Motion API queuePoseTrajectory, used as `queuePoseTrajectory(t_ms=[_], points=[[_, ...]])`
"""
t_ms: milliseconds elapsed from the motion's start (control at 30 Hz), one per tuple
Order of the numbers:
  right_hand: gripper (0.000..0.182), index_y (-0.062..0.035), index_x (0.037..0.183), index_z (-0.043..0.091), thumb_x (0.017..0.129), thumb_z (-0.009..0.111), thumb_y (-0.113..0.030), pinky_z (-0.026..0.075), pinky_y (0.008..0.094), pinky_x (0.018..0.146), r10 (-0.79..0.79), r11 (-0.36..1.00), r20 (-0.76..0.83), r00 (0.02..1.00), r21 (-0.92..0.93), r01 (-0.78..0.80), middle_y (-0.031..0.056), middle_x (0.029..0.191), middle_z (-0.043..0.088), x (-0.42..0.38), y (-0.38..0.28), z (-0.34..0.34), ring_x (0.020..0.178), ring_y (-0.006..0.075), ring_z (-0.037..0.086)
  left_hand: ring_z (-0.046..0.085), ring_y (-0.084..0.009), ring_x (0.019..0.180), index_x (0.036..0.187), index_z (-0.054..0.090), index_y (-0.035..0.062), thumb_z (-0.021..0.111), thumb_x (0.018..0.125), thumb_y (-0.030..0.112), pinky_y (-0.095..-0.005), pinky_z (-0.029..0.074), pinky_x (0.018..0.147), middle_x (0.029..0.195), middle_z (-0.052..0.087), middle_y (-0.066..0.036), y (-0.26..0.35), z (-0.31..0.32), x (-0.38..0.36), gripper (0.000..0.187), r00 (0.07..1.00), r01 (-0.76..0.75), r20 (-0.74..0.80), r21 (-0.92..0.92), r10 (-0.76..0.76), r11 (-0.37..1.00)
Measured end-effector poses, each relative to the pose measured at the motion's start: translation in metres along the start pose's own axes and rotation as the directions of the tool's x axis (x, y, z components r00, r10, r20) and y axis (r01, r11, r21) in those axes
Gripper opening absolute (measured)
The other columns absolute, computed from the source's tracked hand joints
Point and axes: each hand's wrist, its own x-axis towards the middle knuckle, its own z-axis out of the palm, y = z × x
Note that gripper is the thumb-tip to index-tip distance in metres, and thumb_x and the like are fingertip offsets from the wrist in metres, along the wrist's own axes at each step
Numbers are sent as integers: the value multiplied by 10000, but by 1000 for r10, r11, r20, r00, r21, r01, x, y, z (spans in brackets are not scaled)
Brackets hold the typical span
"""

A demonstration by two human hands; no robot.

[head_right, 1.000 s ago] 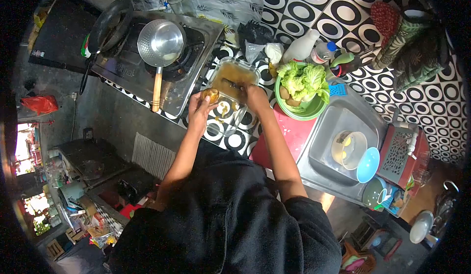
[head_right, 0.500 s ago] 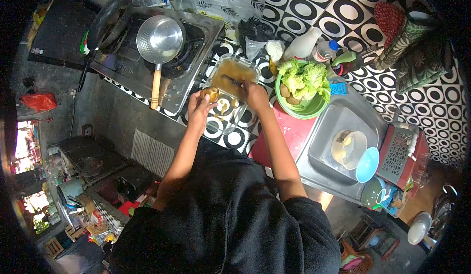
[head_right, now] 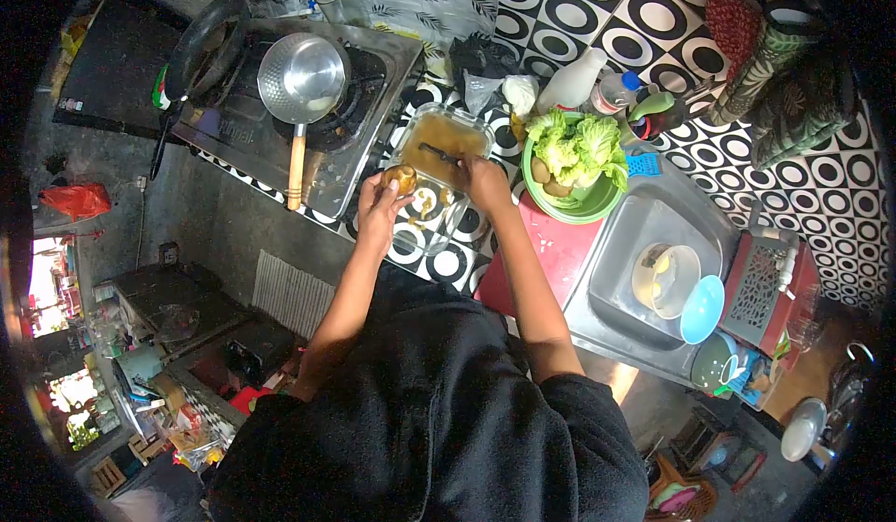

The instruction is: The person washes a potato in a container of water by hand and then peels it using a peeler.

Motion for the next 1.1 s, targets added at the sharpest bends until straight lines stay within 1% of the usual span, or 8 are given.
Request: queuePoseTrajectory(t_ms=[267,400,500,700,800,900,1000,1100], points=[[210,-31,1063,667,898,568,-116,507,490,787,-1,1000,-15,1000,-5,1,240,963,679,-1,0,1,895,417,655,639,-214,1029,1246,474,40,559,1009,167,-381,557,859,1175,601,-110,-1,-1,0,282,1000,16,-7,1,-16,1000],[213,-28,1068,666,898,572,-116,507,489,790,13,1000,-6,1000,19,-13,243,985,677,-3,-12,-7,908,417,651,615,-179,1027,1221,468,18,572,996,133,-379,587,836,1167,589,-107,0,-2,1,273,1000,16,-9,-22,-16,1000],[210,-24,1077,646,893,581,-103,505,489,796,-29,999,-45,999,29,30,243,974,675,-3,-6,-1,913,424,648,624,-190,1024,1223,474,27,566,1001,143,-376,579,838,1163,596,-105,-1,-2,1,267,1000,21,-11,-16,-21,1000],[230,-21,1113,606,894,603,-88,499,459,820,-15,998,-145,989,51,22,222,1051,665,-8,-8,5,972,412,637,643,-212,1016,1231,492,39,547,1013,159,-367,564,839,1164,609,-101,0,-1,0,254,1000,7,-12,-11,-7,1000],[245,-24,1125,598,887,609,-77,497,456,827,-7,997,-51,999,82,11,213,1057,662,-10,-10,2,984,407,634,640,-212,1026,1231,492,39,543,1015,156,-369,564,837,1171,606,-101,0,-1,0,251,1000,7,-7,-11,-7,1000],[239,-22,1118,602,888,610,-87,499,450,828,29,995,-115,993,100,-17,215,1048,666,-9,-15,1,978,405,638,635,-212,1038,1232,493,42,545,1014,157,-373,563,838,1174,604,-99,-1,-3,1,252,1000,6,-1,-11,-6,1000],[218,-19,1105,608,901,604,-96,496,451,824,14,995,-36,999,95,-11,220,1049,665,-9,-12,-1,985,409,634,632,-211,1039,1231,494,43,549,1013,165,-380,560,846,1174,604,-96,0,-4,0,256,1000,3,2,-13,-3,1000],[207,-18,1105,611,918,591,-105,491,459,814,36,989,-70,997,144,-26,227,1034,668,-7,-7,2,975,412,634,633,-207,1028,1230,495,45,551,1013,173,-384,556,855,1172,605,-93,-1,-4,2,259,1000,-4,-3,-10,4,1000]])
